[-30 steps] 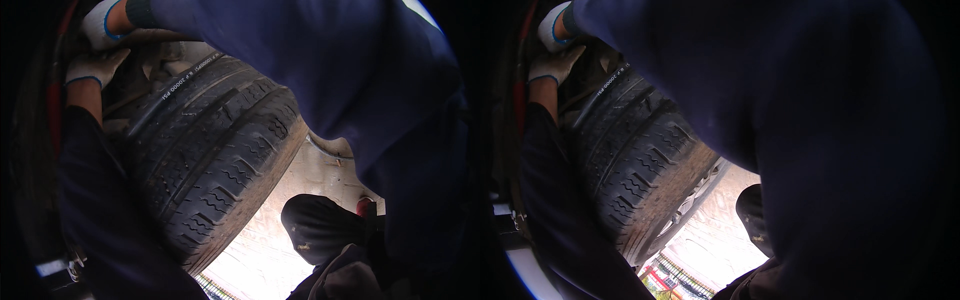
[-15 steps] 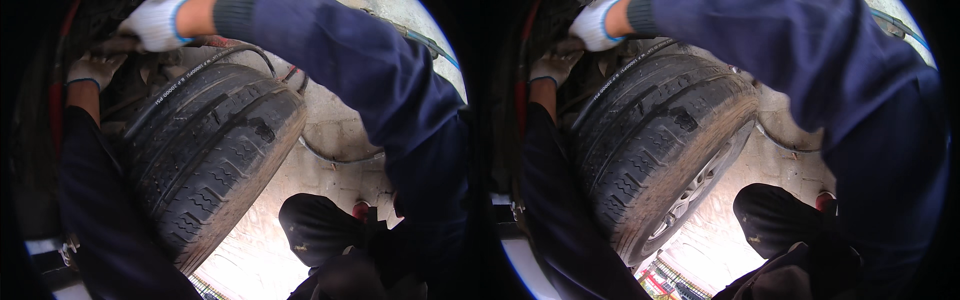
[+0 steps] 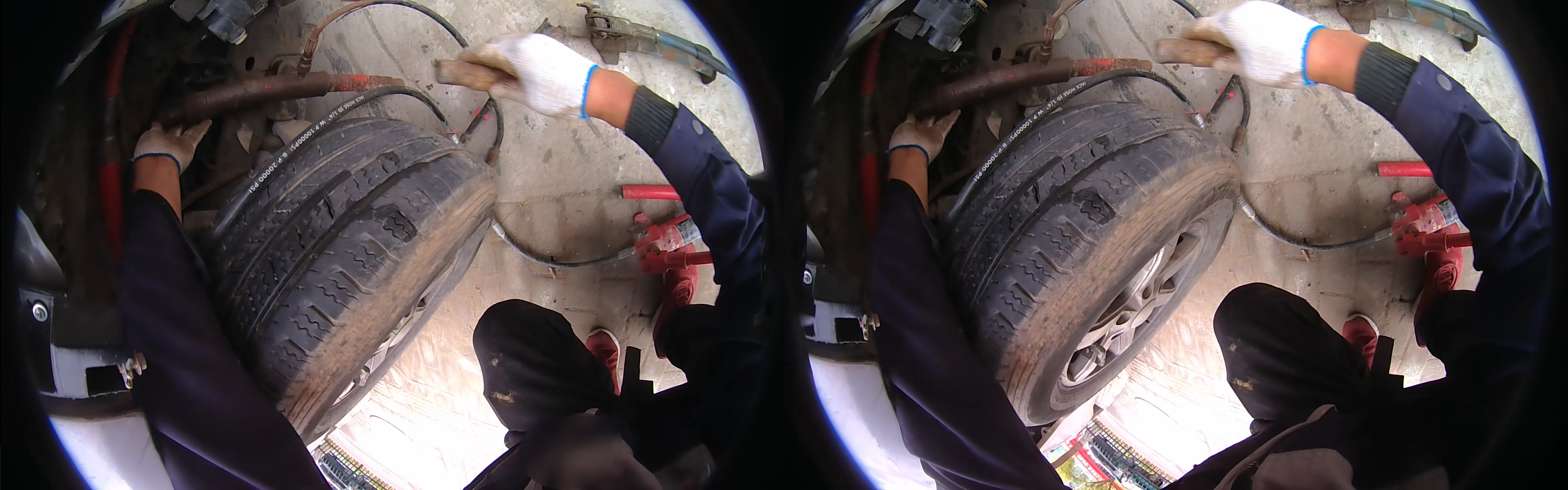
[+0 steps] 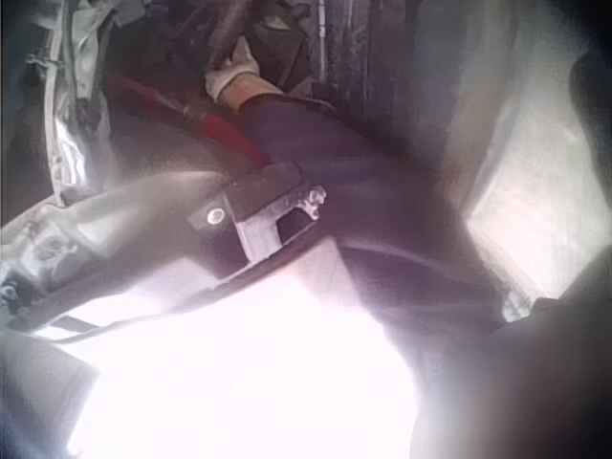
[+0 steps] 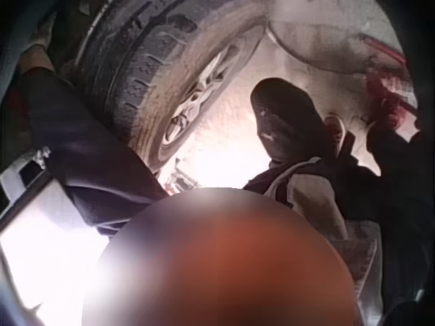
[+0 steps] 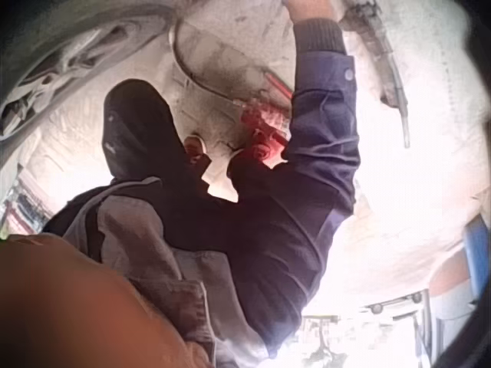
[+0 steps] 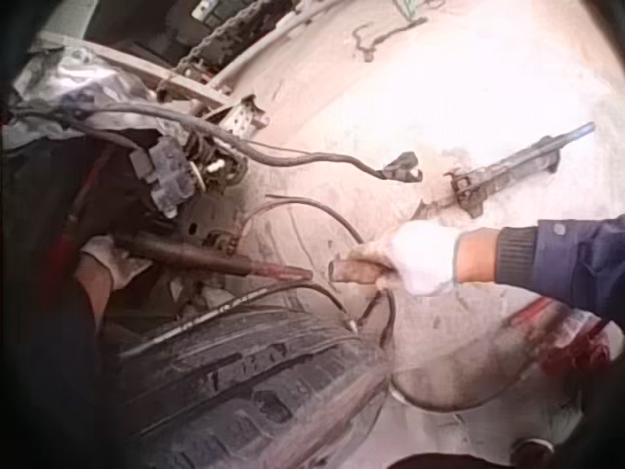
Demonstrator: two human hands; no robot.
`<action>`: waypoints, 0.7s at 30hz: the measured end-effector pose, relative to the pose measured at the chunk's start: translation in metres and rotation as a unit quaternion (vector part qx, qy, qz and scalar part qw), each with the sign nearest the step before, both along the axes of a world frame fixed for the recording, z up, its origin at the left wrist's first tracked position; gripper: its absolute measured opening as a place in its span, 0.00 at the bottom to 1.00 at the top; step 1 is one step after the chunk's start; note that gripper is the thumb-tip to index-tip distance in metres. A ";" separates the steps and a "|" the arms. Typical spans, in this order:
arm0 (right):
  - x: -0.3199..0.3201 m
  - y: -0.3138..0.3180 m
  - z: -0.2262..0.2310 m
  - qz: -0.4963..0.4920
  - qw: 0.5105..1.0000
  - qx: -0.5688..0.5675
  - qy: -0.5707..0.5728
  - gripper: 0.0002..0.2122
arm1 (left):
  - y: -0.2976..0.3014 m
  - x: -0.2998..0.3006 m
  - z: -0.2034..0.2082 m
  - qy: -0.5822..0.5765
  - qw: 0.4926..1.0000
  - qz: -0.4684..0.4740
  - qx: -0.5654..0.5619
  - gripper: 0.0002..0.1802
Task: The person works under the front of a white car with the hood open, using a hammer and a floor jack to adjust suspension components near the wheel. They then attach a chain hoist to the engine bay and position it under the vehicle.
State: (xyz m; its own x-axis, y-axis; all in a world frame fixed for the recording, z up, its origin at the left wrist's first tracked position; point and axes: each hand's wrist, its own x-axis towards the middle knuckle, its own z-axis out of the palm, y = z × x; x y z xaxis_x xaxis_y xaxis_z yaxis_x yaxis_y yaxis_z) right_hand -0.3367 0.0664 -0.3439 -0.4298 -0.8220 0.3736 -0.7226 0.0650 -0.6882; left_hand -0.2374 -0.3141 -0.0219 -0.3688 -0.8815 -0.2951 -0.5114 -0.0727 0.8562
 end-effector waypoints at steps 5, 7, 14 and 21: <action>-0.010 0.054 -0.029 -0.017 0.997 0.079 -0.006 0.24 | -0.038 0.010 0.002 -0.100 0.989 -0.064 -0.085 0.36; -0.009 0.068 -0.043 -0.037 0.995 0.095 -0.023 0.21 | -0.055 0.013 0.001 -0.197 0.962 -0.129 -0.134 0.39; -0.008 0.111 -0.071 -0.067 0.979 0.185 -0.044 0.11 | -0.035 0.007 -0.010 0.088 0.995 0.033 -0.031 0.39; 0.004 0.144 -0.115 -0.030 0.933 0.357 -0.024 0.07 | -0.039 -0.001 -0.018 0.009 0.998 0.062 -0.004 0.39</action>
State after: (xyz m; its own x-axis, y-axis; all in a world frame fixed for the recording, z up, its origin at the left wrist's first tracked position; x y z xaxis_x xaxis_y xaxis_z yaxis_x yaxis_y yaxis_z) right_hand -0.3331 0.2100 -0.4584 -0.4857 -0.8280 -0.2802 -0.6720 0.5587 -0.4860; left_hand -0.2388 -0.3531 -0.0403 -0.2625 -0.9229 -0.2815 -0.4834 -0.1267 0.8662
